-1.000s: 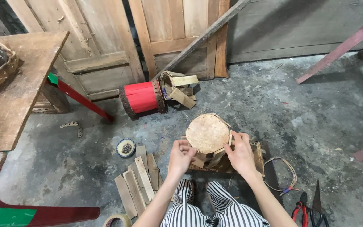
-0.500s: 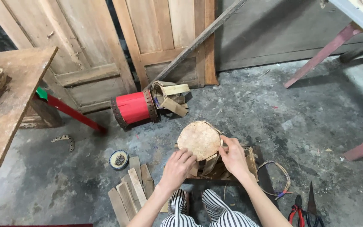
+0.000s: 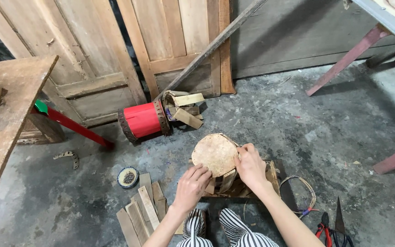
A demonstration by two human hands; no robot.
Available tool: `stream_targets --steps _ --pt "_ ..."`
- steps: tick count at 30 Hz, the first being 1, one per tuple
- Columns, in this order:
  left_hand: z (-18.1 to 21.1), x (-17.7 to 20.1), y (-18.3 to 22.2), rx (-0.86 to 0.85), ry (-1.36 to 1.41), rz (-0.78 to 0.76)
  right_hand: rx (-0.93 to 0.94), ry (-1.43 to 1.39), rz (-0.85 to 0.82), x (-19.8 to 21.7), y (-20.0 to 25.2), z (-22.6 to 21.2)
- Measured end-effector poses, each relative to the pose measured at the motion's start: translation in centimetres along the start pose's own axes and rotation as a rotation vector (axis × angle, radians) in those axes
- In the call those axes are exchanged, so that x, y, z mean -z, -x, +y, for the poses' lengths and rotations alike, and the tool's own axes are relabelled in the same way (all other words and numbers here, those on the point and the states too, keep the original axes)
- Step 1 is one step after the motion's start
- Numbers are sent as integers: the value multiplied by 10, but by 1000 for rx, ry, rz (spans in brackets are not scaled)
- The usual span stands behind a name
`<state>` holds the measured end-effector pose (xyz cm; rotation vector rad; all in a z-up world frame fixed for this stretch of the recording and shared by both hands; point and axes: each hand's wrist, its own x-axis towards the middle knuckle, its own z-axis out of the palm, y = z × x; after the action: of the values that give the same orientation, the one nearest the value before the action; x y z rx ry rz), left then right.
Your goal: A person is measuring, marking, and fitting thin wooden strips around a cylindrical wooden base to assemble a wooden object.
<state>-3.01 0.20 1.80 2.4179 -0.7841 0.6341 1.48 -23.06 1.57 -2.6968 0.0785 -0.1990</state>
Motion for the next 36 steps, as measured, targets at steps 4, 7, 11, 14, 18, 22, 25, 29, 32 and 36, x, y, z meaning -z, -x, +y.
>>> stream_targets --steps 4,7,11,14,18,22,25,29,32,36 --pt "2 3 0 -7 -15 -8 37 -29 71 3 2 -5" --pt "0 2 2 -6 -14 -36 -134 -172 1 22 -3 -17" --pt "4 7 -3 -19 20 -5 -200 -512 47 -11 -18 14" --pt "5 9 -9 -8 48 0 -218 -587 68 -21 -21 19" --pt "5 18 -14 -10 144 -24 -228 -588 102 -21 -14 16" --pt "-7 11 -24 138 304 63 -237 -625 138 -28 -12 15" --pt "-35 -1 -61 154 185 59 -304 -632 172 -41 -7 15" --pt "-49 -37 -114 90 272 -14 -275 -631 281 -55 -3 8" --pt "-53 -56 -137 162 290 -408 -274 -664 351 -58 0 1" --pt "-70 -84 -146 136 373 -612 -255 -765 361 -33 9 -26"
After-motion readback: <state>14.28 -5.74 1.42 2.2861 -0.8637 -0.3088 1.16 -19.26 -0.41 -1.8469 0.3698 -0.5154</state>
